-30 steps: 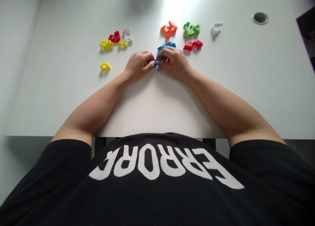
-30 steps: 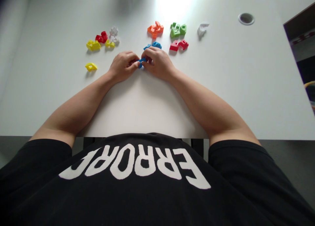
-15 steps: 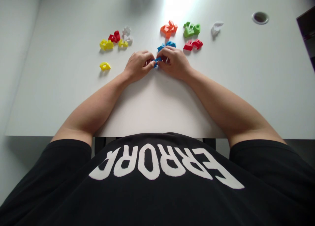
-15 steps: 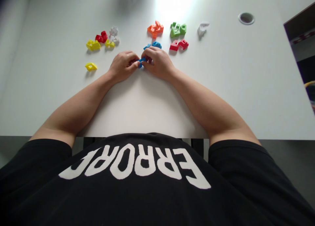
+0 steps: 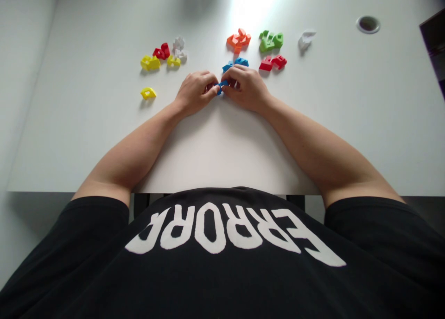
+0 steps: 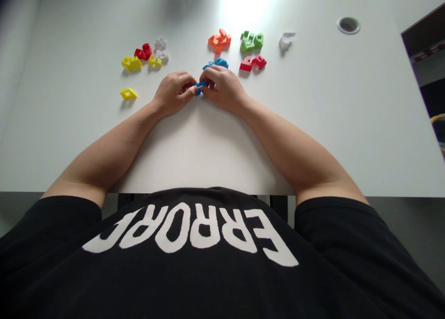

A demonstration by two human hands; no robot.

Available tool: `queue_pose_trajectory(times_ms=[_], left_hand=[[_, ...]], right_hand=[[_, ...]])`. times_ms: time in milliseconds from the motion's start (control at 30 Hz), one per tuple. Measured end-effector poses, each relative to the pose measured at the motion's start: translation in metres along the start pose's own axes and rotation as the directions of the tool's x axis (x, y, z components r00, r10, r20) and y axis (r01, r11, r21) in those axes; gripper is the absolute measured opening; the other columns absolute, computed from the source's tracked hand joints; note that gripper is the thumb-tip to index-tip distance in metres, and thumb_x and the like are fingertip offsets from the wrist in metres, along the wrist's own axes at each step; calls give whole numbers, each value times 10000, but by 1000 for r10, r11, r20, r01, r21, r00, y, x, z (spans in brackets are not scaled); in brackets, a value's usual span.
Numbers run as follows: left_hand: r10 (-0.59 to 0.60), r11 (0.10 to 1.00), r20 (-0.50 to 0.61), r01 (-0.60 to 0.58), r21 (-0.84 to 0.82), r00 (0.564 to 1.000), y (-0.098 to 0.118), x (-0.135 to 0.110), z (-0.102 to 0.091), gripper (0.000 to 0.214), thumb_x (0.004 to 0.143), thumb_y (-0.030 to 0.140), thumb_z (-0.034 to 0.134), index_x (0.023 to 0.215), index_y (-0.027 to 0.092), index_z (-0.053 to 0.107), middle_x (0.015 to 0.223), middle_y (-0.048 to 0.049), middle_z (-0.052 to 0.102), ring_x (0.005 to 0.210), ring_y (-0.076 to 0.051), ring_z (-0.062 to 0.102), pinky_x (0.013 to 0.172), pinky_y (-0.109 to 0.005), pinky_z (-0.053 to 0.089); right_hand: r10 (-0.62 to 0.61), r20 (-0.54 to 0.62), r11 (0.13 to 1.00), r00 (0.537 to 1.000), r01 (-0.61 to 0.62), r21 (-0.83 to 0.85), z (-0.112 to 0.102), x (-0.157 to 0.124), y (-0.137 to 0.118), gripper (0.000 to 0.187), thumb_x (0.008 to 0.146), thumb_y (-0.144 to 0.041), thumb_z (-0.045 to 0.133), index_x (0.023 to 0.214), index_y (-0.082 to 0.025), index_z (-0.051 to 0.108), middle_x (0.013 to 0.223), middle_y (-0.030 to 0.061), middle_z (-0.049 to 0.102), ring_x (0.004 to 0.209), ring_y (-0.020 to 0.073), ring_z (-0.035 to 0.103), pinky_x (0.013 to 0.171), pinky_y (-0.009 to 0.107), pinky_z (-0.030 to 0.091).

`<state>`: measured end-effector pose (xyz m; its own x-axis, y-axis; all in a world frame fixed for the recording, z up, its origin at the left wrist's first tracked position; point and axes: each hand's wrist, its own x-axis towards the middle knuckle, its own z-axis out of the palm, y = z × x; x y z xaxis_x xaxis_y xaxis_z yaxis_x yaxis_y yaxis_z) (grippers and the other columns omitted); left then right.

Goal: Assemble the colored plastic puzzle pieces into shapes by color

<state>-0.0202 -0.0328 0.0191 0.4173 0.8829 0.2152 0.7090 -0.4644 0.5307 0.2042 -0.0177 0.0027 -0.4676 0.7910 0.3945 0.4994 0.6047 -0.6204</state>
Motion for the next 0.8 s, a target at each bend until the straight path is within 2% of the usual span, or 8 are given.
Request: queue_pose_trajectory(times_ms=[333,600,800], left_hand=[[5,1000,-3,-5,14,1000,-1,0,0,179,936,382,612,956,295,766,1013,-73,759,932,-258,662,832,-413,485],[2,1000,-12,-2,3,1000,0,0,0,176,929,391,611,945,306,764,1006,-71,759,926,-261,658,827,-417,480],[-4,1000,-2,4,-2,1000,0,0,0,174,936,394,618,964,300,761,1003,-75,758,949,-262,659,835,-413,485]], right_hand=[[16,8,1000,1000,-16,-6,-1,0,-1,178,914,-483,679,953,-310,690,1006,37,730,840,234,625,776,408,515],[34,17,999,999,-34,-2,-1,-1,-1,270,917,-574,672,949,-307,698,1004,30,732,859,233,614,790,413,502],[6,4,1000,1000,-6,1,-1,0,-1,255,917,-531,645,964,-286,702,988,34,723,826,210,589,765,399,480]])
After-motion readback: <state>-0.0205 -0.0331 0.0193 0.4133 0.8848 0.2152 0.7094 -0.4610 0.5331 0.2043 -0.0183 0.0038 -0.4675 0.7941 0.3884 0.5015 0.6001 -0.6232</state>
